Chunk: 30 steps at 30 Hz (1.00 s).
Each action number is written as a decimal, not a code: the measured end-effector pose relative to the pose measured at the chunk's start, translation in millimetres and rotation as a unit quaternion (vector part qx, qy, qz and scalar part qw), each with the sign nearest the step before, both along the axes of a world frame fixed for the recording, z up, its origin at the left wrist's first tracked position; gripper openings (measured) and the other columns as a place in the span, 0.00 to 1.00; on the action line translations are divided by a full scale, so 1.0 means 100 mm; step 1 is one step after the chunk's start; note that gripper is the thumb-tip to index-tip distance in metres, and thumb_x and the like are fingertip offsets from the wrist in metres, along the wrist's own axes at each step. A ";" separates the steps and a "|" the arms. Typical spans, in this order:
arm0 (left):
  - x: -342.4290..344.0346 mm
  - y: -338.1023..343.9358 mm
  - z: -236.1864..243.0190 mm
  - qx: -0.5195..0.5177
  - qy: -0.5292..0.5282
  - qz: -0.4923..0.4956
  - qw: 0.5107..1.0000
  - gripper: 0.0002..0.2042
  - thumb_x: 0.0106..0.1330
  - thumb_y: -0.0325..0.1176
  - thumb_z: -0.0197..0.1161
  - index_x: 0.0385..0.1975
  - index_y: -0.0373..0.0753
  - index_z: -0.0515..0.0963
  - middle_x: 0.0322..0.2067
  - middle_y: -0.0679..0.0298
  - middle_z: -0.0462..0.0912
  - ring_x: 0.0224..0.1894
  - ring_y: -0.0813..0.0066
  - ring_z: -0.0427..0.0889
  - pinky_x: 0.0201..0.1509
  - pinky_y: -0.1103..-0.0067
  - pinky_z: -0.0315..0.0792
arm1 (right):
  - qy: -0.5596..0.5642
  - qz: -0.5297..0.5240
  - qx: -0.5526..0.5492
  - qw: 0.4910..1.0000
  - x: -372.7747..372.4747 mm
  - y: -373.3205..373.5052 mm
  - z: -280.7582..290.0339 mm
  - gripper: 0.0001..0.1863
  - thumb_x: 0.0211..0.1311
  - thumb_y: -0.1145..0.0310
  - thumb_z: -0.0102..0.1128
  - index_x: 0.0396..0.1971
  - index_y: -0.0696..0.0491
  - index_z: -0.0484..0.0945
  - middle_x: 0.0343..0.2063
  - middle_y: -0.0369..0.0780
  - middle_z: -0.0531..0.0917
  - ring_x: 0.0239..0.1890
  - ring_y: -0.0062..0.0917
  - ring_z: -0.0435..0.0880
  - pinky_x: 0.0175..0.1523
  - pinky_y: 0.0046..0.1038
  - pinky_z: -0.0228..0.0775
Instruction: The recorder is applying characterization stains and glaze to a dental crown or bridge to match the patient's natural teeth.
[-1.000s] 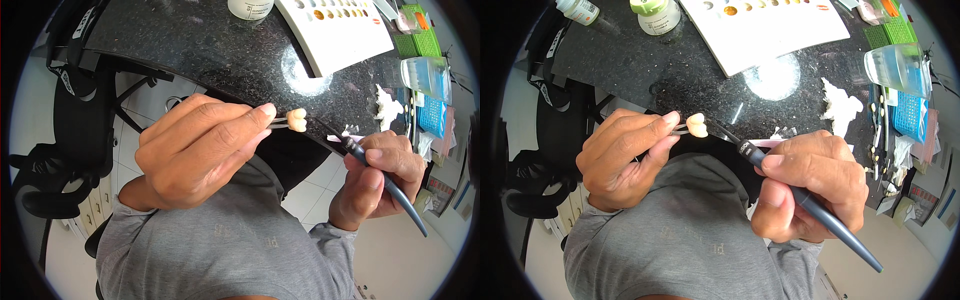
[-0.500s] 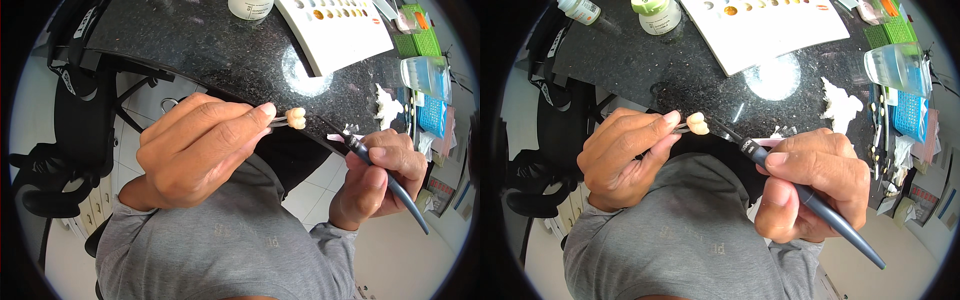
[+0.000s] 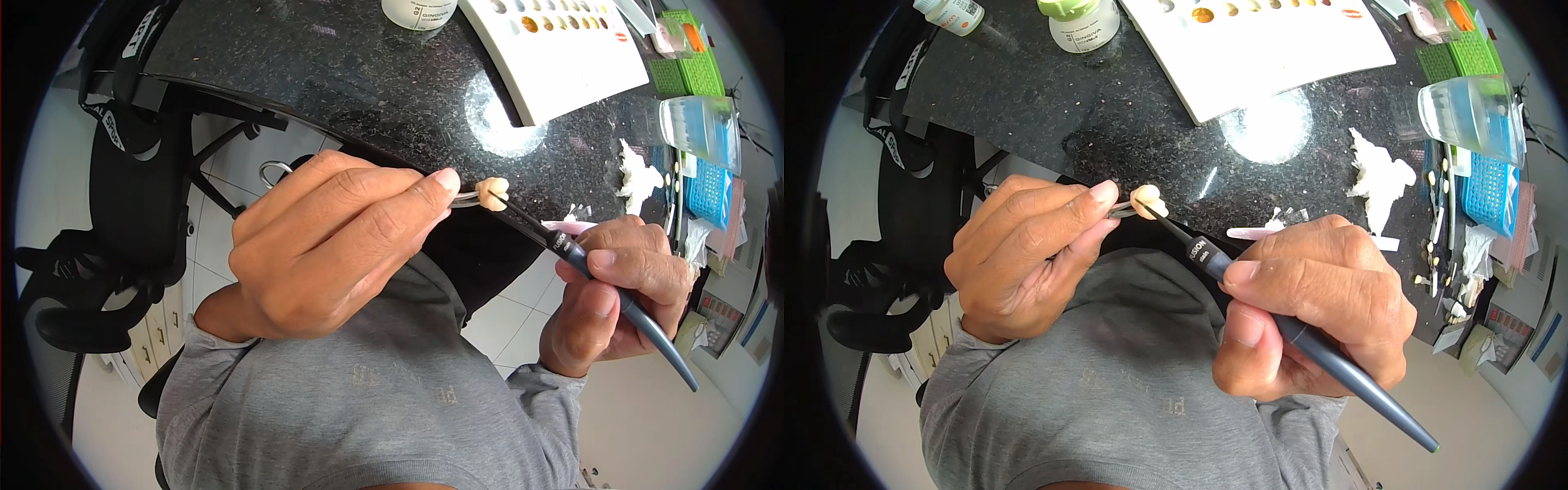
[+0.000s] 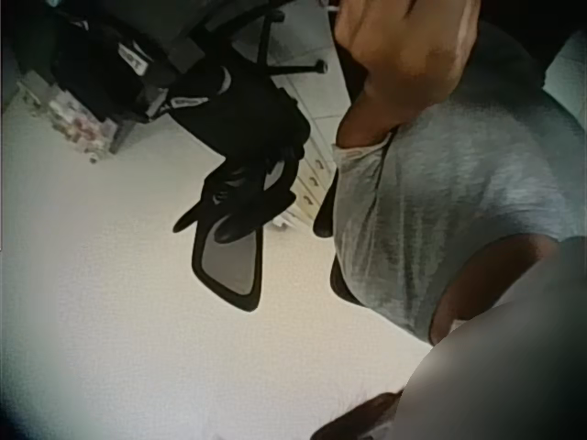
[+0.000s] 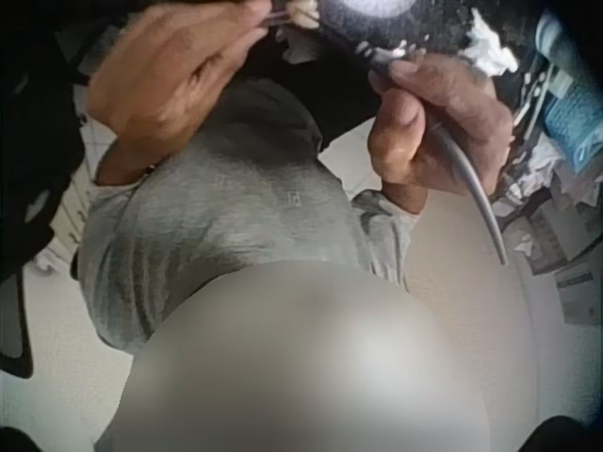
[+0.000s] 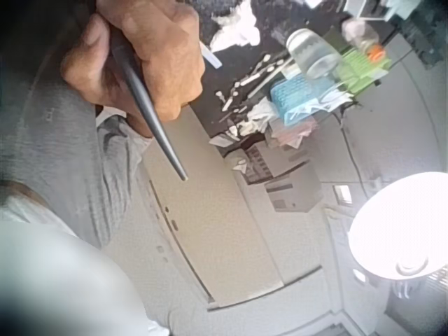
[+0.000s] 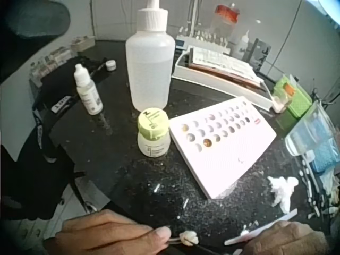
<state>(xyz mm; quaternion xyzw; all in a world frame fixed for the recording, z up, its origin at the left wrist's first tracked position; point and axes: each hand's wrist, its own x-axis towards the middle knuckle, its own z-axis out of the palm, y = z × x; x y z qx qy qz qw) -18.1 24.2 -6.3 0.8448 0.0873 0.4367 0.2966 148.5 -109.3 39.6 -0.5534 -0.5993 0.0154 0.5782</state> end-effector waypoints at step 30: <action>-0.01 0.00 0.03 -0.023 0.013 -0.007 1.000 0.17 0.45 0.16 0.73 0.38 0.30 0.81 0.28 0.55 0.85 0.26 0.69 0.83 0.26 0.81 0.75 | -0.011 -0.007 -0.009 1.000 0.02 -0.03 0.02 0.10 0.41 0.81 0.59 0.29 0.64 0.77 0.20 0.43 0.80 0.19 0.22 0.78 0.25 0.20 0.74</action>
